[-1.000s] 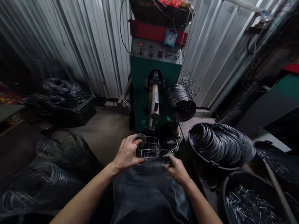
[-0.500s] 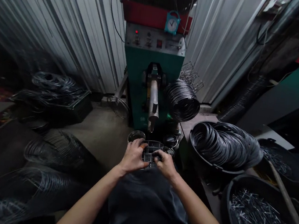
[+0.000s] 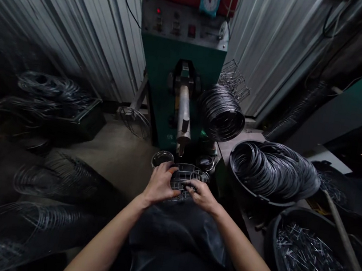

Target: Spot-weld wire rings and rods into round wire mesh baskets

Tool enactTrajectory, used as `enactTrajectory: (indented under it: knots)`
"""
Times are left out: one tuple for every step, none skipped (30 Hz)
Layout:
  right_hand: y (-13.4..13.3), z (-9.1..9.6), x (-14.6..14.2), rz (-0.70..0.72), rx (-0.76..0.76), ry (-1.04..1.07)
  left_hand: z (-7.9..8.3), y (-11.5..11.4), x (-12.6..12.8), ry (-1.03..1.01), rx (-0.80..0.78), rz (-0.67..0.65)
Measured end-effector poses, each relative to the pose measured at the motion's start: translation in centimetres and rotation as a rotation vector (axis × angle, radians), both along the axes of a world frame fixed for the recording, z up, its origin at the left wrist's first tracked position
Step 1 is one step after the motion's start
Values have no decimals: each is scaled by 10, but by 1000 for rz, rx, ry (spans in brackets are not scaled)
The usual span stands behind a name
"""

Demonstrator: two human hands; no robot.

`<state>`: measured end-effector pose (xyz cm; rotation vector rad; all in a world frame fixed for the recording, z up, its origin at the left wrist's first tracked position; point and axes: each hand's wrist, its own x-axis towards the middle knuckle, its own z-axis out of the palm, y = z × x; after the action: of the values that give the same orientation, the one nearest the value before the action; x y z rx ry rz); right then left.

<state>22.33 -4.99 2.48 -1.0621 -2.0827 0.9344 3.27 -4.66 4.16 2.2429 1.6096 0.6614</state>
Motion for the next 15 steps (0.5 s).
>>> enactTrajectory:
  knots:
    - [1,2,2,33,8,-11,-1,1,-1,-2,-1,1]
    - [2,4,4,59,17,-25,-1,2,-2,-2,-2,2]
    - [3,6,4,80,27,-44,-1,2,-3,0,-5,1]
    - [3,7,5,94,36,-65,-1,3,-4,2,-10,-1]
    - [4,8,5,104,44,-85,0,3,-5,4,-18,-3]
    - [4,9,4,109,50,-101,0,3,-6,3,-25,-4]
    - [5,9,3,111,56,-112,1,4,-6,1,-30,-5]
    - [5,8,2,111,60,-117,1,4,-7,-3,-35,-4]
    - [6,8,1,111,67,-114,1,5,-8,-8,-37,-2]
    - [7,7,0,111,74,-107,2,5,-8,-13,-38,-1]
    - [8,6,-1,113,81,-99,1,6,-9,-20,-38,-1]
    - [9,5,-2,114,89,-89,1,7,-10,-27,-39,-1]
    - [11,4,-3,114,100,-81,1,9,-11,-36,-37,-3]
    - [13,3,-4,114,113,-75,0,10,-12,-50,-33,-7]
    - [14,2,-4,112,129,-70,-1,11,-12,-67,-27,-11]
